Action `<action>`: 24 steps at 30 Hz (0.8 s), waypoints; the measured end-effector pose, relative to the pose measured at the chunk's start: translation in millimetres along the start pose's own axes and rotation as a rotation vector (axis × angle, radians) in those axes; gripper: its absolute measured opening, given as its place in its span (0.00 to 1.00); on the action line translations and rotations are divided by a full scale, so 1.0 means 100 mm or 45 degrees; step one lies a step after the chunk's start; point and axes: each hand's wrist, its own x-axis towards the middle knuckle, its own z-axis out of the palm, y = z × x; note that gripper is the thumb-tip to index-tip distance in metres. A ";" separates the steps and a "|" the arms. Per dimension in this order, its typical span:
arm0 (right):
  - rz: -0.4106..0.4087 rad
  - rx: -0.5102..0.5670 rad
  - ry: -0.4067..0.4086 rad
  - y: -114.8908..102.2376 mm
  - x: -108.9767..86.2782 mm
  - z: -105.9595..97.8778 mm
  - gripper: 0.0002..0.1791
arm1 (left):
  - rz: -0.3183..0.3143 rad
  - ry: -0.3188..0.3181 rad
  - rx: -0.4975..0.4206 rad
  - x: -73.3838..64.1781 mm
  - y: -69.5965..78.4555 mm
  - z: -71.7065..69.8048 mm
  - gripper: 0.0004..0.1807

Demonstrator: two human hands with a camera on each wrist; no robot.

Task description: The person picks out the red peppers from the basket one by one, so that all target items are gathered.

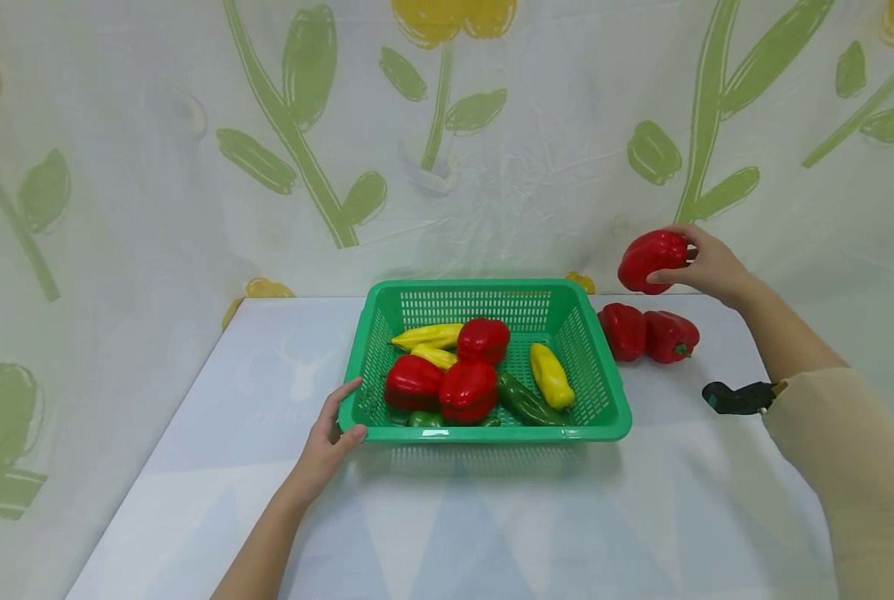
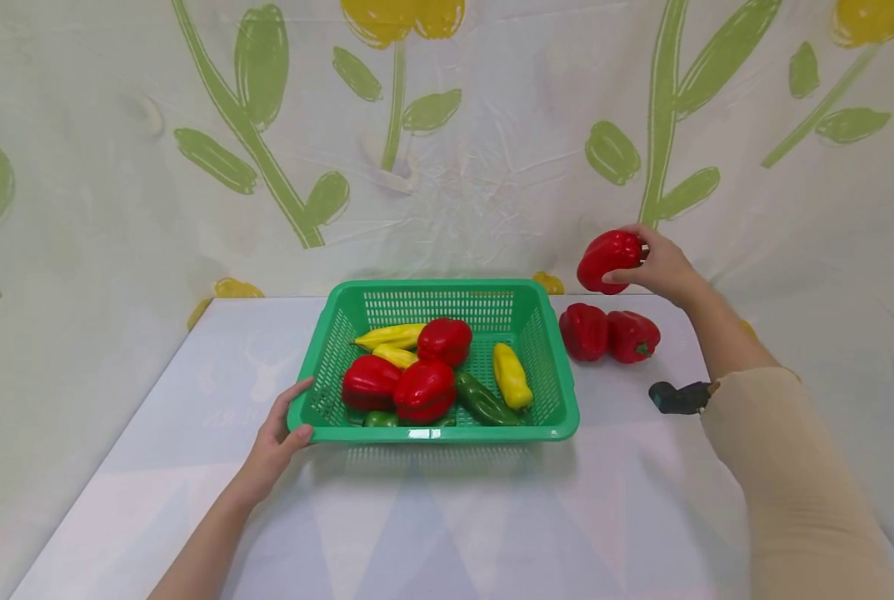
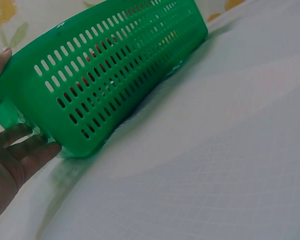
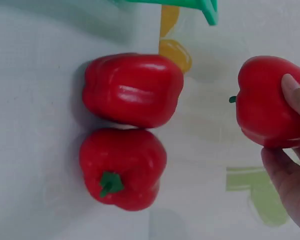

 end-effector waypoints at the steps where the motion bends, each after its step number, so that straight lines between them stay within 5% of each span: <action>1: 0.005 -0.002 0.002 0.03 -0.01 -0.01 0.44 | -0.002 -0.001 -0.003 0.00 0.00 0.00 0.34; 24: 0.176 -0.084 0.083 0.77 -0.36 -0.25 0.48 | 0.035 -0.014 -0.006 0.01 0.00 0.00 0.34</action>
